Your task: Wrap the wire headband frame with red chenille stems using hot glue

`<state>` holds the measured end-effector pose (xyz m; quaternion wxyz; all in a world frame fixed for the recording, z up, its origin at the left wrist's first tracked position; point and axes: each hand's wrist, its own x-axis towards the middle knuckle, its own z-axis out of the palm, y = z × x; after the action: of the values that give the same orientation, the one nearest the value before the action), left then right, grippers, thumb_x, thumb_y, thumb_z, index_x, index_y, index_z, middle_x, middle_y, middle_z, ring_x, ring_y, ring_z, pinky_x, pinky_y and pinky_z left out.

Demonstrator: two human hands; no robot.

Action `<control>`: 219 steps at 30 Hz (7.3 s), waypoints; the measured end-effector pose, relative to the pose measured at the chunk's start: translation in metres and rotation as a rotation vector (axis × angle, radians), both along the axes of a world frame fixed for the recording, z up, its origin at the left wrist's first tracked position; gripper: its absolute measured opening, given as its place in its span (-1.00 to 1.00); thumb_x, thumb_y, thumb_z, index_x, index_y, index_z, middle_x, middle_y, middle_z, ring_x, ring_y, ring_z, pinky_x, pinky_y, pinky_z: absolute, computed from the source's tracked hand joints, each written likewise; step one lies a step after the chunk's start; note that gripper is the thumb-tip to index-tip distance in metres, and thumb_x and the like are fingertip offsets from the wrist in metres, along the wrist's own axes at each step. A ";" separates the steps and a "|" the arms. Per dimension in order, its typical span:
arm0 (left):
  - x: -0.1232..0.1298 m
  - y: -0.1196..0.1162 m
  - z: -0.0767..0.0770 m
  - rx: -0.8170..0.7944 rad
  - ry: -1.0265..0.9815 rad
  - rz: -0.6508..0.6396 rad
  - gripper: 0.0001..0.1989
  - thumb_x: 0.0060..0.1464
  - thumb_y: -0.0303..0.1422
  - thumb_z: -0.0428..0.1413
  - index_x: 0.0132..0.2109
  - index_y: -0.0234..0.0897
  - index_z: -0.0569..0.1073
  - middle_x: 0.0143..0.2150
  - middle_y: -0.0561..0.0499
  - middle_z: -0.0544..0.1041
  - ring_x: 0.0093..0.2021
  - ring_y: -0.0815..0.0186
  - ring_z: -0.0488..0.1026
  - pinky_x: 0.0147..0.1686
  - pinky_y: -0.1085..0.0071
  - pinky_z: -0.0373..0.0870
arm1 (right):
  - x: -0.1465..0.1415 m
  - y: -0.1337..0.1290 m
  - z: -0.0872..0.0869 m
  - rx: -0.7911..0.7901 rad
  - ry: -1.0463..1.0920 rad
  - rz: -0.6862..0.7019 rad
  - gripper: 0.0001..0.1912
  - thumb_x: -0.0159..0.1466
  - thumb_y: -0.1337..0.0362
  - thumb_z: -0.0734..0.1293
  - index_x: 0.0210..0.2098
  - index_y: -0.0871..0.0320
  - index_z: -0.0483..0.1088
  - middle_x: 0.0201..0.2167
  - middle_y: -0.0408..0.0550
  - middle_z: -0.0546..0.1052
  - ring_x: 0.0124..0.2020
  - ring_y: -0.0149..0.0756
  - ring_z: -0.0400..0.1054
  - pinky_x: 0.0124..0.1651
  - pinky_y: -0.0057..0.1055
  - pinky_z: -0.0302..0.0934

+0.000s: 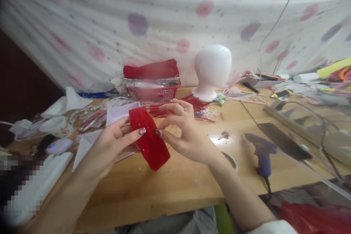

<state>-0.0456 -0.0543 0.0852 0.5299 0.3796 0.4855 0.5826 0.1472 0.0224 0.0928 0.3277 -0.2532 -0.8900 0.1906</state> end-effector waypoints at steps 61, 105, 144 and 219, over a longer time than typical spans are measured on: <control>0.053 0.004 -0.055 0.107 0.091 0.182 -0.68 -0.15 -0.34 0.39 -0.25 -0.32 0.48 -0.31 -0.05 0.65 -0.34 0.28 0.59 -0.30 0.36 0.58 | 0.033 -0.003 -0.032 0.096 -0.006 -0.096 -0.89 0.31 0.31 0.36 -0.35 0.07 0.52 0.08 -0.02 0.47 0.17 0.00 0.16 0.21 0.12 0.05; 0.056 0.012 -0.058 0.174 0.195 0.225 -0.67 -0.15 -0.46 0.33 -0.19 -0.29 0.46 -0.29 0.01 0.63 -0.31 0.33 0.54 -0.22 0.40 0.48 | 0.031 0.006 -0.032 0.046 0.040 -0.096 -0.90 0.27 0.34 0.37 -0.39 0.10 0.50 0.07 0.00 0.48 0.14 0.05 0.21 0.18 0.14 0.04; 0.065 -0.035 -0.081 0.038 -0.218 0.324 -0.60 -0.09 -0.27 0.40 -0.11 -0.30 0.50 -0.12 -0.06 0.64 -0.20 0.33 0.61 -0.18 0.44 0.56 | 0.018 -0.011 -0.074 -0.244 0.268 -0.125 -0.79 0.39 0.24 0.21 -0.35 0.12 0.39 -0.44 -0.12 0.49 -0.40 -0.31 0.34 -0.31 -0.36 0.21; 0.083 -0.060 -0.065 -0.053 -0.409 0.348 -0.54 -0.18 -0.32 0.43 -0.09 -0.32 0.54 -0.20 -0.09 0.67 -0.22 0.23 0.62 -0.29 0.41 0.61 | 0.028 -0.050 -0.041 -0.090 0.195 -0.012 -0.89 0.34 0.38 0.32 -0.25 0.05 0.48 -0.38 -0.13 0.52 -0.32 -0.26 0.33 -0.22 -0.24 0.19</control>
<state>0.0379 -0.1144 0.0204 0.5188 0.1510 0.4412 0.7165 0.1756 -0.0275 0.0520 0.4022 -0.2535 -0.8428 0.2521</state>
